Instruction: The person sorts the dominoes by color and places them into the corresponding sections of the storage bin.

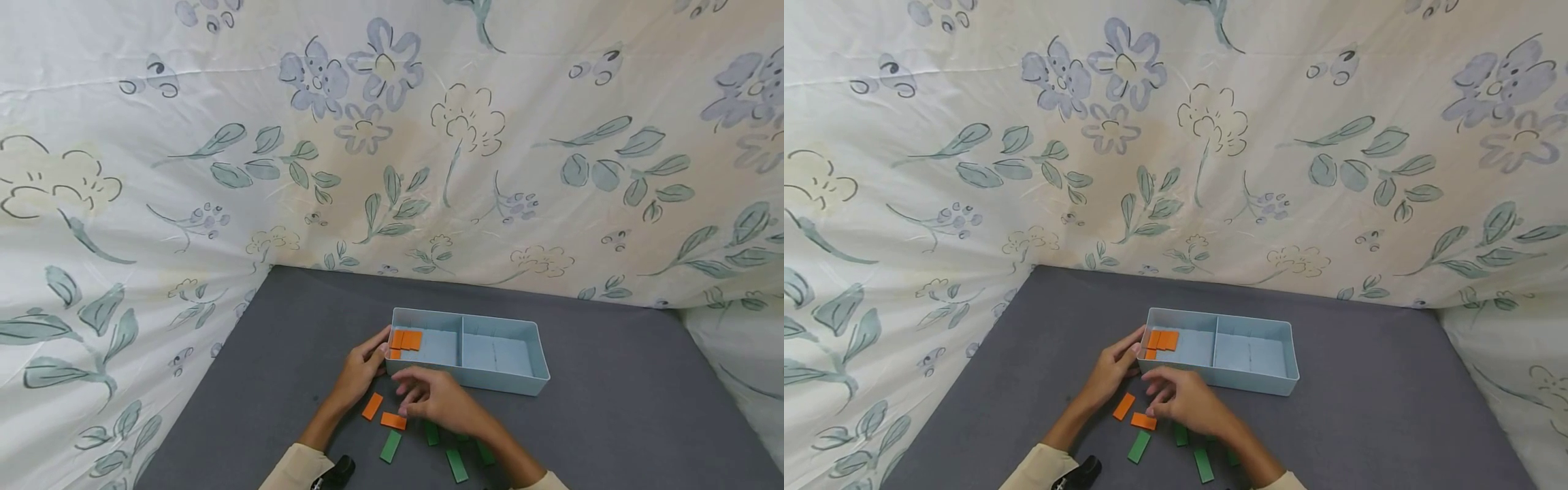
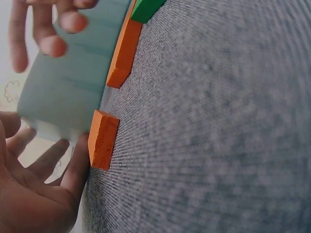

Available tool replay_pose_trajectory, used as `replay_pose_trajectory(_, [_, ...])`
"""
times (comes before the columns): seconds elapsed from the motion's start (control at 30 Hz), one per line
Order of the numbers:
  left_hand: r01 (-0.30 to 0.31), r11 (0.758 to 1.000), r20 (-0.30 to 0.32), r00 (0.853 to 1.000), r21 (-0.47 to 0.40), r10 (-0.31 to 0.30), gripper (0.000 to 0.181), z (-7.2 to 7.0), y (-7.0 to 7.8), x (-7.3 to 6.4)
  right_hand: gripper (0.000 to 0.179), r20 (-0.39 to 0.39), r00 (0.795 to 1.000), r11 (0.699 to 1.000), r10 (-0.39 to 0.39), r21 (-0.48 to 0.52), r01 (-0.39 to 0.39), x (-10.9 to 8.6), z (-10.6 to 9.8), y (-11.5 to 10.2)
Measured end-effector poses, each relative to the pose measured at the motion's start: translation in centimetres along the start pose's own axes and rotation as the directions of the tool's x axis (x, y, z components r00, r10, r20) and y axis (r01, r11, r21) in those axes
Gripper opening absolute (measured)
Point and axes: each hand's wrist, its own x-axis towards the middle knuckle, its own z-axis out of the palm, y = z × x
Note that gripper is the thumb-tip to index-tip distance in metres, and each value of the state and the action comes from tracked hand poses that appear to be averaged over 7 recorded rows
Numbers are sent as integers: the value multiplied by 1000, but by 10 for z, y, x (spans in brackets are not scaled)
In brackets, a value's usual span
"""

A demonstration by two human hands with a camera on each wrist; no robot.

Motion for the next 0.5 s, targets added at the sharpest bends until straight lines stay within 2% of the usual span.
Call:
replay_pose_trajectory(0.13, [2, 1000, -11, 1000, 1, -2, 50, 3, -1, 5, 49, 61, 998, 999, 14, -32, -12, 2, -7, 4])
replay_pose_trajectory(0.5, [12, 1000, -38, 999, -5, -12, 49, 14, 0, 15, 52, 132, 991, 996, 25, -93, -13, 8, -23, 18])
